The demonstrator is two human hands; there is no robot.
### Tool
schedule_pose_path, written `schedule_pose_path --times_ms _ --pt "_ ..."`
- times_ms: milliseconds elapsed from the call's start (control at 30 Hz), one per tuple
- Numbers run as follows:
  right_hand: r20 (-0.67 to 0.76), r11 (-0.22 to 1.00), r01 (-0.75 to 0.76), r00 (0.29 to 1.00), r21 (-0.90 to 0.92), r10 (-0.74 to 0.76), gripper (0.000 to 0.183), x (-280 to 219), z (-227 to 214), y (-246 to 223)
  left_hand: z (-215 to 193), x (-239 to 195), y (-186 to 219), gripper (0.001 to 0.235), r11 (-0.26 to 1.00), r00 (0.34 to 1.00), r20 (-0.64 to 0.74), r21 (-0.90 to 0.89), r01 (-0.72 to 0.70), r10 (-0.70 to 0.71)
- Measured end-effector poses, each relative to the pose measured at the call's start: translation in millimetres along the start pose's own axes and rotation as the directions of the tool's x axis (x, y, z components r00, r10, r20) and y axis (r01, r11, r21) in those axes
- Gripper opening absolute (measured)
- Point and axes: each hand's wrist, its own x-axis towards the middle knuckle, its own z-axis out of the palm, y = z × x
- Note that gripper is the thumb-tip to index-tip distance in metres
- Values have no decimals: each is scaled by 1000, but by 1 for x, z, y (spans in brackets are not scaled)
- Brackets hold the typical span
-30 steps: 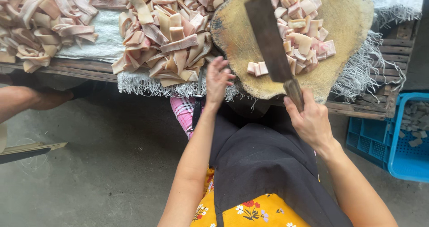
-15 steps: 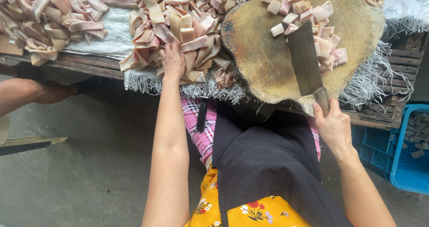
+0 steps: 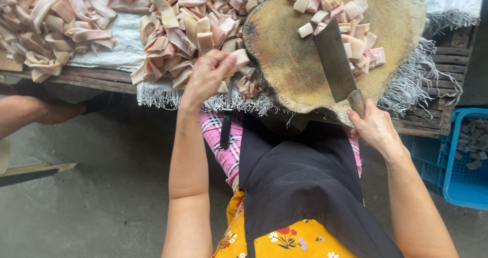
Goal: The person sits on the floor and uses a large cleaver to cut strips of pale meat into small cubes on a wooden cutting board. The person repeatedly picks up strips from a pile, slices them into pieces, and occasionally moves the cut cubes aside.
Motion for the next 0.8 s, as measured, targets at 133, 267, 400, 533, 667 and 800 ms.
schedule_pose_path --times_ms 133,267,400,533,667,800 --pt "-11 999 38 999 -1 -38 42 2 1 1 75 5 -10 35 890 938 250 -330 315 -239" --pt "-118 995 91 989 40 -86 45 -5 12 -1 142 -8 -44 31 981 977 104 64 182 -188" --pt "-286 947 312 903 -79 -321 43 -15 11 -10 157 -22 -66 25 993 991 -70 4 117 -116" --pt "-423 861 508 779 -10 -464 36 -30 8 -32 154 -29 -62 22 986 984 -68 -43 163 -165" --pt "-378 860 507 807 53 -453 36 -16 25 -40 151 -29 -47 22 965 971 -42 -123 230 -237" --pt "-213 892 389 874 -229 -436 40 9 50 -32 144 -33 -42 20 978 979 -63 -88 191 -196"
